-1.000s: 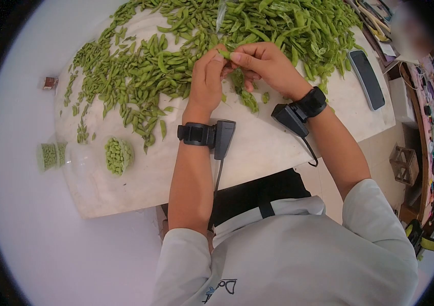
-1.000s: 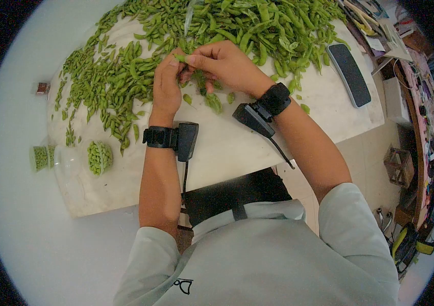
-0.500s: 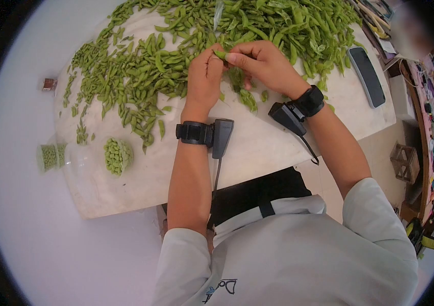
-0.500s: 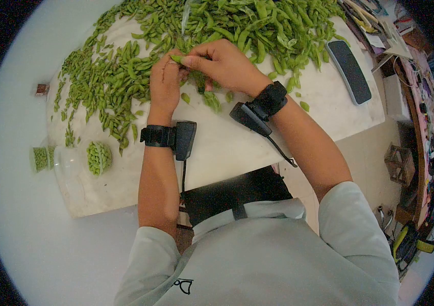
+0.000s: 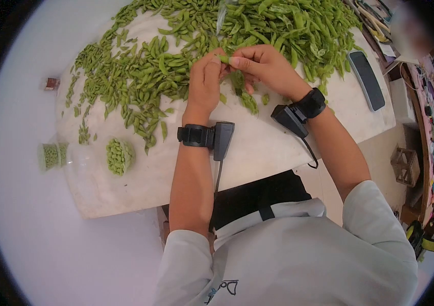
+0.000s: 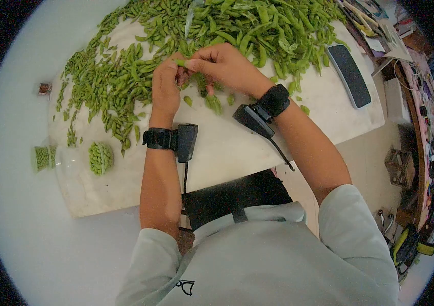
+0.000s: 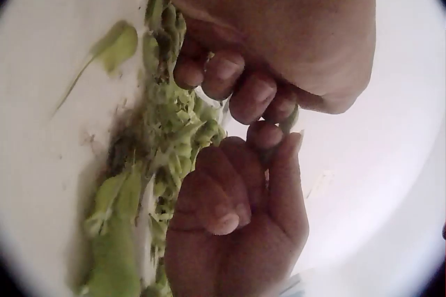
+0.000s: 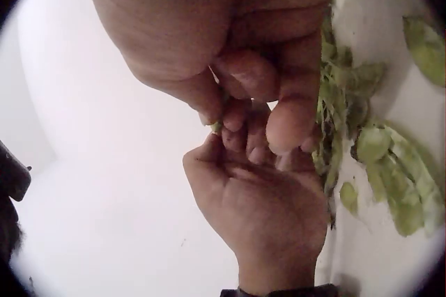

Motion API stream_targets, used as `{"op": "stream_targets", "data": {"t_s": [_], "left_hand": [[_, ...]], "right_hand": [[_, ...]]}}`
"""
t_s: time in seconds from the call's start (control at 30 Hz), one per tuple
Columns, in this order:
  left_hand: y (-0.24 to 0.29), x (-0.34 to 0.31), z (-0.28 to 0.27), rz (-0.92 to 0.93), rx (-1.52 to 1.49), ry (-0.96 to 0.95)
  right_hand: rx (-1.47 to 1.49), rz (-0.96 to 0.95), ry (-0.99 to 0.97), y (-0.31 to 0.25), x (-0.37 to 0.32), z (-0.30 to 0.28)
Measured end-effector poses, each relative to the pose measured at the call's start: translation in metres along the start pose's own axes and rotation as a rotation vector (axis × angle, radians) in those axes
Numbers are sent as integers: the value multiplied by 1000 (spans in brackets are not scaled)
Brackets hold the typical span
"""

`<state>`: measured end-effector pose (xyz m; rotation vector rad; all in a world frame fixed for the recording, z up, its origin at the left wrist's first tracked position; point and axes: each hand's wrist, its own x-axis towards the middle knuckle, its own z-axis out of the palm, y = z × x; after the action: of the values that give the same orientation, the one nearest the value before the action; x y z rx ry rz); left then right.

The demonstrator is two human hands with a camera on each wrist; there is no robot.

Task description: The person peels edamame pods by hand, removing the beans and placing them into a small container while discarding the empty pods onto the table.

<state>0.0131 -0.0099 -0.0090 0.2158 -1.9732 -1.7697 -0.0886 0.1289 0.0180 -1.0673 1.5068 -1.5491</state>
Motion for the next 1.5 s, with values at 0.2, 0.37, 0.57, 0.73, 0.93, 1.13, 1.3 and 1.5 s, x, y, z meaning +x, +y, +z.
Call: {"op": "stream_targets", "data": {"t_s": [0.2, 0.37, 0.57, 0.73, 0.93, 1.13, 1.3, 1.5], "left_hand": [[1, 4, -5, 66, 206, -84], [12, 4, 0, 57, 288, -38], [6, -1, 2, 81, 252, 33], [12, 4, 10, 47, -148, 16], [12, 6, 18, 52, -286, -52], [12, 6, 16, 58, -255, -36], [12, 6, 14, 55, -223, -50], [12, 4, 11, 34, -209, -96]], "right_hand": [[-48, 2, 37, 2, 0, 2], [-97, -27, 53, 4, 0, 1], [-102, -36, 74, 4, 0, 4], [61, -78, 92, 2, 1, 0], [195, -113, 99, 0, -1, 2], [222, -97, 100, 0, -1, 3], [194, -73, 126, -1, -1, 3], [128, -40, 110, 2, 0, 0]]}}
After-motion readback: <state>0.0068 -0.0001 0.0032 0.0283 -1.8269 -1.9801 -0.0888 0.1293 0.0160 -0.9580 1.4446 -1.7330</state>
